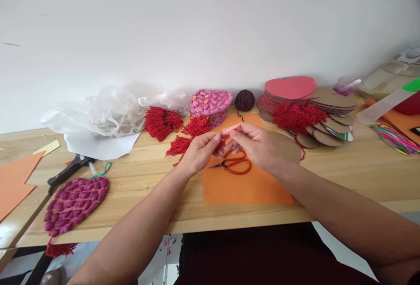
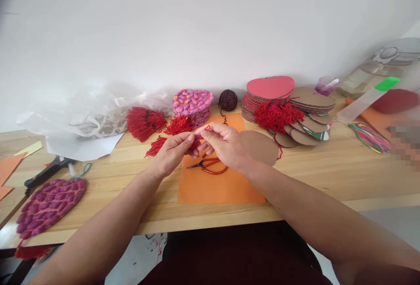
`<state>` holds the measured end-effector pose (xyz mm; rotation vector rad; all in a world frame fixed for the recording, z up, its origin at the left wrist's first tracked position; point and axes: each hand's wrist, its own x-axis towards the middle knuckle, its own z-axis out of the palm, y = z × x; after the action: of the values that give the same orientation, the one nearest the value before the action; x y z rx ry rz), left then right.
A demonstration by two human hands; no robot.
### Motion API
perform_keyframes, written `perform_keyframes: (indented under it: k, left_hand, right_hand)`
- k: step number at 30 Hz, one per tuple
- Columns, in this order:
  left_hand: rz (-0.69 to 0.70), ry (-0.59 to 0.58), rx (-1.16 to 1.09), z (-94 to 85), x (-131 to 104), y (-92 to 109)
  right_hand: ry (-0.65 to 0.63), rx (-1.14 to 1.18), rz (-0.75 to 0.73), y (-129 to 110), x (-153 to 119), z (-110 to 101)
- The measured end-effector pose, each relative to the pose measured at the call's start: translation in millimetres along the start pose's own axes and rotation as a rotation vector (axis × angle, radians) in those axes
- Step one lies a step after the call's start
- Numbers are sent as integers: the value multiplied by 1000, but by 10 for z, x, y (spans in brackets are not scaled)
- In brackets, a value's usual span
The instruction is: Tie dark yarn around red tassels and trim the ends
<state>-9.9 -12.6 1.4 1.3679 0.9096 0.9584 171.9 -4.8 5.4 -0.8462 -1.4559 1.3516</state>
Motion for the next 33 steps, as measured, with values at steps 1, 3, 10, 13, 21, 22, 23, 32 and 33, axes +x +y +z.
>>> perform_keyframes:
  k: [1,3,10,13,21,22,23,32,33]
  left_hand:
    - [-4,-4,7,2,-3,5]
    - [0,-28,35,2,-9,17]
    - [29,-27,335,-13,-24,16]
    - [62,-21,402,-14,-30,20]
    - [45,-6,521,-31,-50,102]
    - [48,-11,529,-39,-49,108]
    - [55,-11,537,-48,-45,110]
    - [68,348,272,-84,21,61]
    - [135,365,157,-70,18,66]
  right_hand:
    - [17,-19,-13,7,5,-7]
    - [28,-39,-34,19,12,-15]
    - [9,-48,-60,28,-3,5]
    - [-12,-61,-91,30,-19,10]
    - [-53,111,-97,-63,-24,32]
    - [-37,114,-96,-85,-22,26]
    - [-18,115,-96,-106,-18,16]
    - [169,143,-85,-162,59,-93]
    - [143,164,-45,-144,59,-82]
